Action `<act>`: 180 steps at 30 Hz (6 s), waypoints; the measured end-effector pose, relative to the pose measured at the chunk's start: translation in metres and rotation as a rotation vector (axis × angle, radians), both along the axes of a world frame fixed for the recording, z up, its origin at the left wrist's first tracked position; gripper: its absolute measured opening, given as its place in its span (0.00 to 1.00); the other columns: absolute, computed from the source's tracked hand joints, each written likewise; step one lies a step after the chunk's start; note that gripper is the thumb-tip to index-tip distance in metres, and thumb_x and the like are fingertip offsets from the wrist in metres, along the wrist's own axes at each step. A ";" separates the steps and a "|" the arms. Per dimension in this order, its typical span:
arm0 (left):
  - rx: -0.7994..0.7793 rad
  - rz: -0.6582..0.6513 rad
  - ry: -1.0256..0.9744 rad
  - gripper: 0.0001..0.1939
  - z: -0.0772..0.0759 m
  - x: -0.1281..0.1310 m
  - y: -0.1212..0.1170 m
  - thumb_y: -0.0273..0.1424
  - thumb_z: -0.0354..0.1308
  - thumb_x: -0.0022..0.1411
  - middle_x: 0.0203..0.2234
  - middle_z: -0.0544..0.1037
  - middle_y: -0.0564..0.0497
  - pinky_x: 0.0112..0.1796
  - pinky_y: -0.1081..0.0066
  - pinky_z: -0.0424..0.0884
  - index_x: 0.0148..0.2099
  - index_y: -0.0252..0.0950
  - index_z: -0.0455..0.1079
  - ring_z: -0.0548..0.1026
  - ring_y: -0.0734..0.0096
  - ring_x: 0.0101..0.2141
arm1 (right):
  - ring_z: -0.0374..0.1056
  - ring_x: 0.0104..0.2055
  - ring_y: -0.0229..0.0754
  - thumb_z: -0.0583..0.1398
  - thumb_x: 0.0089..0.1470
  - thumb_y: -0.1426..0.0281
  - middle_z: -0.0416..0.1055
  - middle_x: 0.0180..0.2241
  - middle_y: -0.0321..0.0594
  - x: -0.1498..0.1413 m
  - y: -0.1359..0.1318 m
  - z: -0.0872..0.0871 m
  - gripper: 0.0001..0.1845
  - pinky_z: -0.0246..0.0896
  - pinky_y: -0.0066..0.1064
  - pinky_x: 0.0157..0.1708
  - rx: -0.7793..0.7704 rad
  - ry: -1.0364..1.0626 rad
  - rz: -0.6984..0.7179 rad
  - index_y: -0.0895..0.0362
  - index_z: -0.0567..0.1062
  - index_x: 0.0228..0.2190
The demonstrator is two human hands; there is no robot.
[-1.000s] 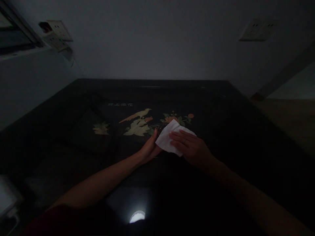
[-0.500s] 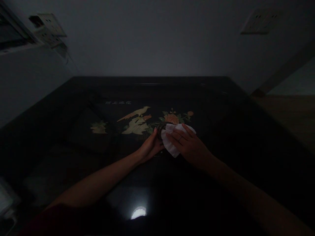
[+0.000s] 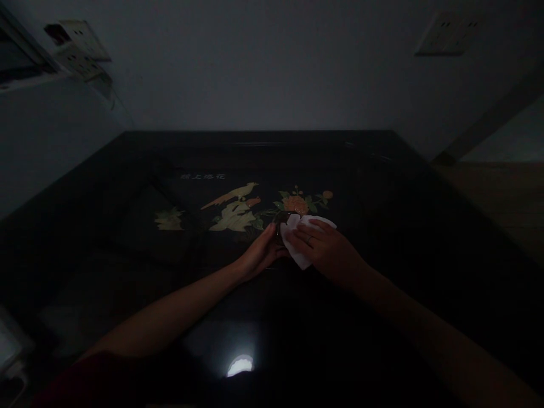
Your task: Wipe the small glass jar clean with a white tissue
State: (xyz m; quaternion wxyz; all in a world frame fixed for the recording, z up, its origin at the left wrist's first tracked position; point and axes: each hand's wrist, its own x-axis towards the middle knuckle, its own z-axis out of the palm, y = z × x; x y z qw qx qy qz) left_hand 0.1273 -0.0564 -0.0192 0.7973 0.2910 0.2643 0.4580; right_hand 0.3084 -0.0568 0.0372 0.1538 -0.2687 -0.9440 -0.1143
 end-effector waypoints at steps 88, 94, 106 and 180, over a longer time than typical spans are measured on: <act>0.126 0.175 0.008 0.21 -0.002 0.001 0.002 0.41 0.59 0.58 0.48 0.74 0.44 0.50 0.64 0.64 0.50 0.36 0.70 0.70 0.59 0.50 | 0.58 0.60 0.52 0.53 0.54 0.79 0.65 0.56 0.55 -0.013 -0.009 -0.023 0.25 0.62 0.44 0.54 -0.282 -0.005 -0.106 0.63 0.65 0.55; 0.107 0.160 0.037 0.22 -0.001 -0.002 0.000 0.41 0.60 0.57 0.49 0.74 0.46 0.52 0.63 0.63 0.52 0.38 0.68 0.69 0.59 0.52 | 0.54 0.61 0.52 0.56 0.55 0.71 0.61 0.57 0.56 -0.019 -0.018 -0.029 0.31 0.55 0.48 0.59 -0.591 0.273 -0.096 0.65 0.58 0.58; 0.124 0.132 0.128 0.28 0.005 -0.003 -0.003 0.42 0.63 0.55 0.50 0.73 0.47 0.49 0.66 0.64 0.56 0.41 0.65 0.69 0.60 0.51 | 0.47 0.65 0.51 0.57 0.56 0.65 0.53 0.61 0.56 -0.023 -0.027 -0.040 0.35 0.49 0.48 0.61 -0.782 0.483 -0.053 0.62 0.52 0.60; 0.055 0.168 0.061 0.22 0.004 0.000 0.002 0.42 0.61 0.56 0.49 0.73 0.45 0.48 0.63 0.66 0.50 0.38 0.68 0.68 0.58 0.51 | 0.58 0.61 0.50 0.49 0.58 0.80 0.64 0.58 0.50 -0.013 -0.008 -0.032 0.23 0.68 0.42 0.47 -0.063 -0.043 -0.175 0.64 0.65 0.54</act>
